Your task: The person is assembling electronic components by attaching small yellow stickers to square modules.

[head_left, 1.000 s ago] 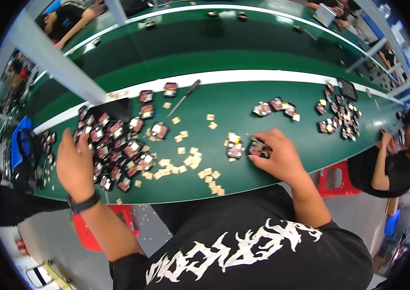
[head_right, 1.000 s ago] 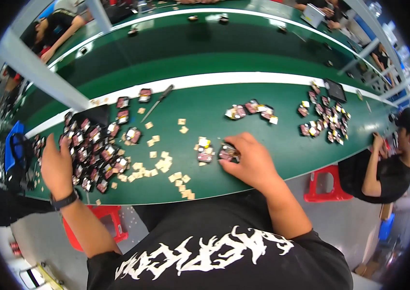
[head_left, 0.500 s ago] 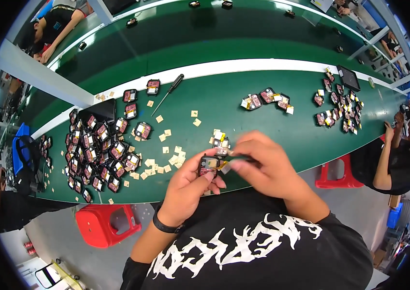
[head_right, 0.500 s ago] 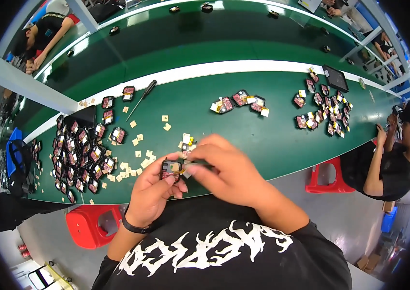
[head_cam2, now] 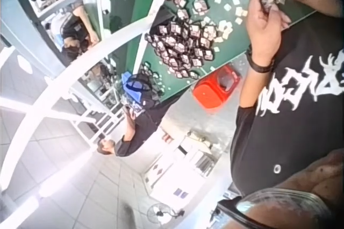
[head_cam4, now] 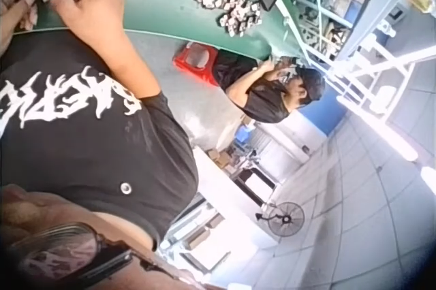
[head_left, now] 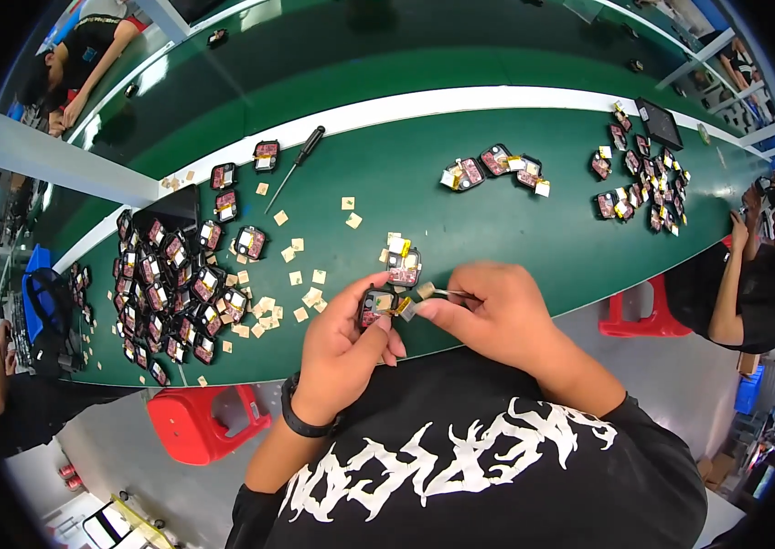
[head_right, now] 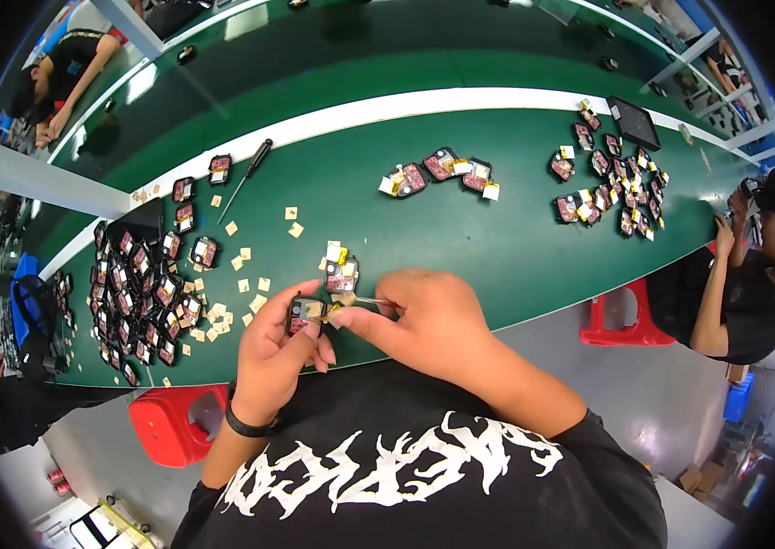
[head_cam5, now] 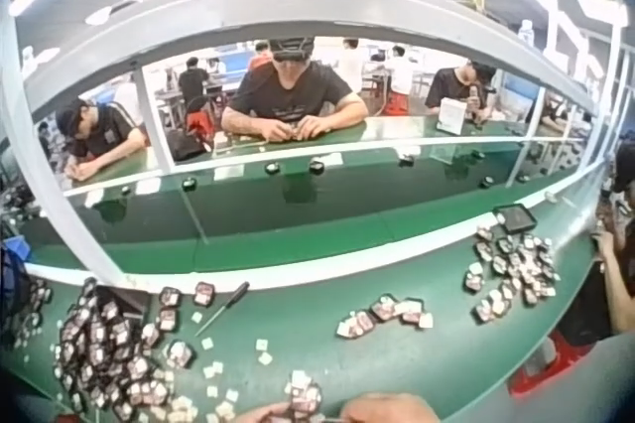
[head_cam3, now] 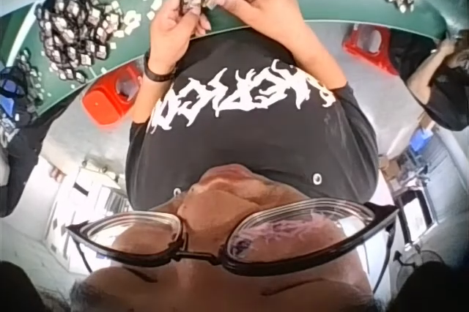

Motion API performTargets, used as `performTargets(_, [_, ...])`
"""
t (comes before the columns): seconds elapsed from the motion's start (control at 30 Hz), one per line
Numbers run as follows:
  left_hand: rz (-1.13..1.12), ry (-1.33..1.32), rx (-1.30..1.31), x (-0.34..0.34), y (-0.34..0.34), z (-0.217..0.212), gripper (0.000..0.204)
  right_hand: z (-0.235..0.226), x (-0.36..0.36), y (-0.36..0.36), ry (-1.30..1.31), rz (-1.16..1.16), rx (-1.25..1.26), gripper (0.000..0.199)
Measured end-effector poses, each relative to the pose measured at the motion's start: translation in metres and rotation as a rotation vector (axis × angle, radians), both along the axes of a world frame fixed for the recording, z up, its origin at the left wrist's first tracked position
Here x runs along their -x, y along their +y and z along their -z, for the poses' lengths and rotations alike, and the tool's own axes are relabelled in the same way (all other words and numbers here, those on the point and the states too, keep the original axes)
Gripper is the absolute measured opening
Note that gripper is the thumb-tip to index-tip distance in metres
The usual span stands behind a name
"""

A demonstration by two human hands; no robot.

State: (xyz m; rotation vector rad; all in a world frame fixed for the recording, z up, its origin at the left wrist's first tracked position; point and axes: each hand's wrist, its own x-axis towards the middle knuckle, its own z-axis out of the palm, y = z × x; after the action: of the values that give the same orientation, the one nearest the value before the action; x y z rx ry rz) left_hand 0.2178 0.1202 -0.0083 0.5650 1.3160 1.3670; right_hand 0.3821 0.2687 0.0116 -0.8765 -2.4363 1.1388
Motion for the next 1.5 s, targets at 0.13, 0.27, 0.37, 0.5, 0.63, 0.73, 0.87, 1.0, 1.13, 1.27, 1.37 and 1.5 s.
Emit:
performTargets(0.13, [-0.014, 0.011, -0.012, 0.000, -0.004, 0.005, 0.049, 0.006, 0.001, -0.006, 0.220, 0.038, 0.036, 0.046])
performTargets(0.27, [-0.021, 0.051, -0.010, 0.001, -0.012, 0.006, 0.049, -0.005, -0.008, -0.006, -0.010, -0.045, -0.049, 0.039])
performTargets(0.37, [-0.022, 0.054, -0.018, 0.002, -0.018, 0.006, 0.048, -0.009, -0.010, -0.010, -0.103, -0.087, 0.001, 0.028])
performTargets(0.5, [-0.035, 0.075, -0.032, 0.004, -0.026, 0.005, 0.046, -0.005, 0.001, -0.030, 0.051, -0.086, 0.044, 0.022])
performTargets(0.63, [-0.030, 0.175, -0.021, 0.005, -0.040, 0.004, 0.045, -0.001, 0.010, -0.046, 0.105, -0.189, -0.103, 0.017])
performTargets(0.73, [-0.042, 0.307, -0.050, 0.005, -0.051, 0.009, 0.044, 0.001, 0.018, -0.055, 0.074, -0.231, -0.130, 0.017])
performTargets(0.87, [-0.024, 0.516, -0.093, 0.004, -0.059, 0.005, 0.043, -0.001, 0.026, -0.064, -0.011, -0.245, -0.129, 0.018])
performTargets(1.0, [-0.012, 0.395, -0.086, 0.009, -0.069, 0.009, 0.042, -0.003, 0.032, -0.070, -0.039, -0.277, -0.106, 0.019])
performTargets(1.13, [-0.034, 0.269, -0.098, 0.010, -0.073, 0.016, 0.040, -0.003, 0.035, -0.074, -0.031, -0.281, -0.060, 0.018])
performTargets(1.27, [-0.037, 0.191, -0.123, 0.010, -0.076, 0.023, 0.040, -0.004, 0.038, -0.076, -0.032, -0.289, -0.029, 0.018])
performTargets(1.37, [-0.045, 0.196, -0.121, 0.009, -0.076, 0.026, 0.039, -0.004, 0.037, -0.076, -0.045, -0.292, -0.046, 0.019])
performTargets(1.5, [-0.098, 0.353, -0.135, 0.004, -0.075, 0.032, 0.037, -0.001, 0.033, -0.078, -0.069, -0.247, -0.013, 0.019])
